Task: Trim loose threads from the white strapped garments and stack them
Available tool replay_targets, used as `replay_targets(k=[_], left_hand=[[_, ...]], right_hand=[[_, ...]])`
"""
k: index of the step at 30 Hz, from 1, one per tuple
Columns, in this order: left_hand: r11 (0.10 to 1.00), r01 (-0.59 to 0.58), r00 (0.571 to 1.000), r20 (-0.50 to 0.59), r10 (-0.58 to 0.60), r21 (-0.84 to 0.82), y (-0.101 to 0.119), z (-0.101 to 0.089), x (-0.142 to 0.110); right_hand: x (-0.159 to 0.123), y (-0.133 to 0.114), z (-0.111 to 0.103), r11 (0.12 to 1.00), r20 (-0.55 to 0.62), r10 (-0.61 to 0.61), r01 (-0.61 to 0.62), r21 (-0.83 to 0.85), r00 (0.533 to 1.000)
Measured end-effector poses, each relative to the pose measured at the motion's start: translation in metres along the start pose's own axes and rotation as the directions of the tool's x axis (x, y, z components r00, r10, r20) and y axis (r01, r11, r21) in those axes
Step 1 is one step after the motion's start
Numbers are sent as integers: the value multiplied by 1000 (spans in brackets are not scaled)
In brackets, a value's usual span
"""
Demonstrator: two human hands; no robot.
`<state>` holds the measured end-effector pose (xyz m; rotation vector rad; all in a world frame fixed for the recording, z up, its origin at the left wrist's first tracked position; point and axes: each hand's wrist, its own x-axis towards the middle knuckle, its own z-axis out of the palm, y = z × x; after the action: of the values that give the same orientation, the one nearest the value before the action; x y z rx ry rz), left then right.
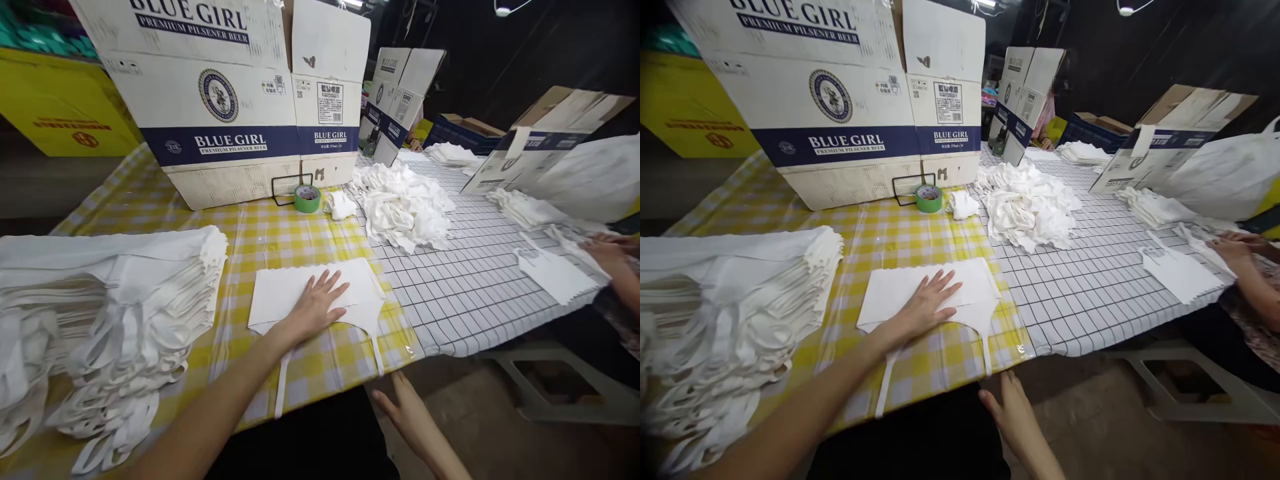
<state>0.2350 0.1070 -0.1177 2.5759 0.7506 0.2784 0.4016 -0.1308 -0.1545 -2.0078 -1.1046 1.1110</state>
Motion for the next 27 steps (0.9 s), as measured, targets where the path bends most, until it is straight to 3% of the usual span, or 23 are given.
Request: replay_targets(k=[1,5,11,17,20,24,27], left_hand=[[999,-36,999,26,36,6,7,6,5],[994,-92,994,65,88,65,18,26,16],[993,-100,993,76,95,66,14,30,17],[995,-75,992,103,68,64,18,28,20],[995,-79,990,120,72,60,19,28,20],[994,-91,991,109,84,61,17,27,20],[996,-64,996,64,60,59,19,28,20]], right_hand=[[4,1,8,996,-24,-8,10,84,1000],[3,-2,21,918,94,17,-53,394,995],[-38,26,5,951,-69,37,-14,308,997],[-76,51,3,956,-115,124,-87,281,986],[-91,48,2,929,-146,158,-97,357,977],[-109,34,-7,865,-161,120,-23,502,980],[-116,18,-22,836,-55,20,14,549,998]])
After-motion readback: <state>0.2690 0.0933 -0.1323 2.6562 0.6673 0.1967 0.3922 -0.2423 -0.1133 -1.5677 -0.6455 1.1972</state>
